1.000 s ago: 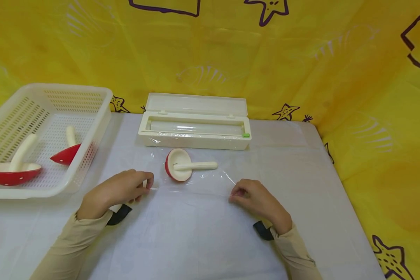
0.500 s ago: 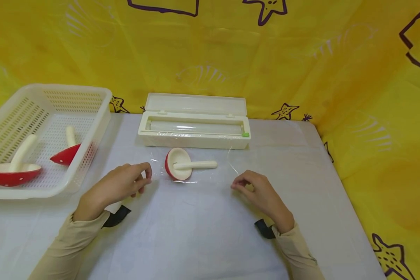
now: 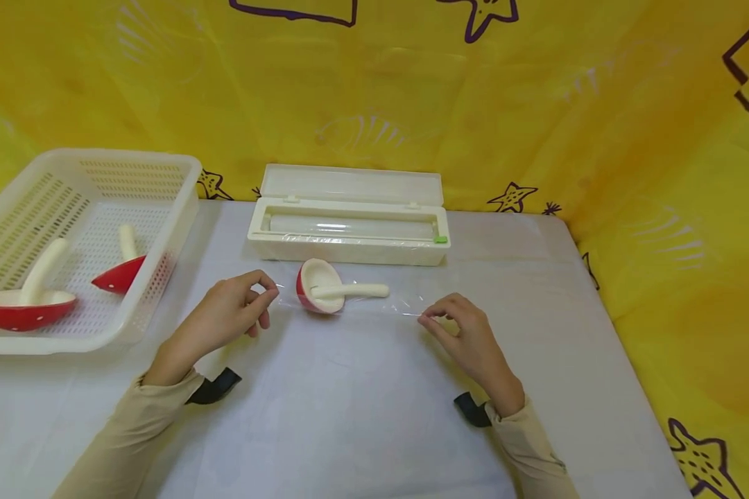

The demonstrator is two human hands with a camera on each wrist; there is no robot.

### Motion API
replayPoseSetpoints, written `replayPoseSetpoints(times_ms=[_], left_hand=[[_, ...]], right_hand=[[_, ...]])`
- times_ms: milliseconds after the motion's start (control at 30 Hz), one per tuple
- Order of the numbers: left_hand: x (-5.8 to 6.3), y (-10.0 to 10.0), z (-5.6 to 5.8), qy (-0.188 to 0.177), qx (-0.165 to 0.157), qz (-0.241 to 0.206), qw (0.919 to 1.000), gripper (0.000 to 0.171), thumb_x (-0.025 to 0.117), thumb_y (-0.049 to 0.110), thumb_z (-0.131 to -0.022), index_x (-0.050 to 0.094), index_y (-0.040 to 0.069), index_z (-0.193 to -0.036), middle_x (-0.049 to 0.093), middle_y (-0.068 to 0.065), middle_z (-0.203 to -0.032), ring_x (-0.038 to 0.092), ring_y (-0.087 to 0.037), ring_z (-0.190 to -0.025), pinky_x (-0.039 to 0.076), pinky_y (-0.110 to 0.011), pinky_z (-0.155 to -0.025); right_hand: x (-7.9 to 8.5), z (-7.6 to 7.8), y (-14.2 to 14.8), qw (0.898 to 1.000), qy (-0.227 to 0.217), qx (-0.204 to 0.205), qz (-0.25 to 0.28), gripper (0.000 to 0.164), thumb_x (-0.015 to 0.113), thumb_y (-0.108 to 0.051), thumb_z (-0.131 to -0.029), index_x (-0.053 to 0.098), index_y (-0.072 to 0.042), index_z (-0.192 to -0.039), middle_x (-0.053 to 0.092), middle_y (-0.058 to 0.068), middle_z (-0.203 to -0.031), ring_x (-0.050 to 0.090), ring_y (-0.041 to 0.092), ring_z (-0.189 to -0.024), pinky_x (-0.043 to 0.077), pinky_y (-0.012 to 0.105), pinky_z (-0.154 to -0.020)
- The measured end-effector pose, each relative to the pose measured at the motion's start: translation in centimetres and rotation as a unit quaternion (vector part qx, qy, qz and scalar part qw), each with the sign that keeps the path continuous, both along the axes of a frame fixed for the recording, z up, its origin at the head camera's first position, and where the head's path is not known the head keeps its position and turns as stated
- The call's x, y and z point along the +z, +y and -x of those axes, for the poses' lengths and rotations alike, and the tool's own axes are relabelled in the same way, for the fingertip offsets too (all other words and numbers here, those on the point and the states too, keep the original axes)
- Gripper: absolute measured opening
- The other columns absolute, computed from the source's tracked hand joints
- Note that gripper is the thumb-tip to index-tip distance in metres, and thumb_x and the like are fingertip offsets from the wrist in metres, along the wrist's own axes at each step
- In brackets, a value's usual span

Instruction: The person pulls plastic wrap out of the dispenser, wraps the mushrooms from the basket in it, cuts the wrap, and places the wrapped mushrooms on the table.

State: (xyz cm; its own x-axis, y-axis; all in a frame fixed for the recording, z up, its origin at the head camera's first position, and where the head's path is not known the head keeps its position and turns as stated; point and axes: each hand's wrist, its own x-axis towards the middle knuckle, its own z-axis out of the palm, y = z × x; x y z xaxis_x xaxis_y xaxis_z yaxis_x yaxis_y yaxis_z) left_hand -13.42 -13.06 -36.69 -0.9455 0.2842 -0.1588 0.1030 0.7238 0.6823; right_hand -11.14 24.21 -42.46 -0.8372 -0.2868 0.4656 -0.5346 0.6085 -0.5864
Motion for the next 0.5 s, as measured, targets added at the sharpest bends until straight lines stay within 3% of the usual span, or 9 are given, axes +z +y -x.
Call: replayPoseSetpoints(times_ms=[267, 400, 500], left_hand=[[-0.6, 0.1, 0.6, -0.05, 0.022, -0.099, 0.9935, 0.022, 0.051, 0.02, -0.103, 0.056, 0.001, -0.112, 0.063, -0.004, -0.058, 0.059, -0.019, -0.048, 0.046, -0.027, -0.053], [-0.8, 0.1, 0.9, -0.073, 0.034, -0.157, 0.9844, 0.026, 0.051, 0.021, -0.103, 0.053, -0.003, -0.113, 0.066, -0.006, -0.062, 0.061, -0.017, -0.049, 0.052, -0.029, -0.056], [-0.9, 0.2, 1.2, -0.094, 0.046, -0.21, 0.972, 0.027, 0.051, 0.021, -0.103, 0.05, -0.004, -0.114, 0.069, -0.008, -0.066, 0.064, -0.017, -0.052, 0.058, -0.031, -0.06]], right_hand=[[-0.2, -0.3, -0.7, 0.998, 0.0, -0.059, 0.035, 0.017, 0.079, 0.007, -0.075, 0.074, -0.002, -0.089, 0.052, 0.014, -0.085, 0.046, 0.017, -0.083, 0.039, 0.018, -0.074], [0.1, -0.1, -1.0, 0.994, 0.035, -0.09, 0.043, 0.017, 0.081, 0.006, -0.074, 0.076, -0.002, -0.088, 0.043, 0.008, -0.071, 0.037, 0.008, -0.067, 0.031, 0.018, -0.06], [0.4, 0.2, -1.3, 0.992, 0.04, -0.103, 0.063, 0.012, 0.079, 0.003, -0.079, 0.075, -0.003, -0.089, 0.04, 0.0, -0.059, 0.029, 0.001, -0.054, 0.026, 0.018, -0.048]])
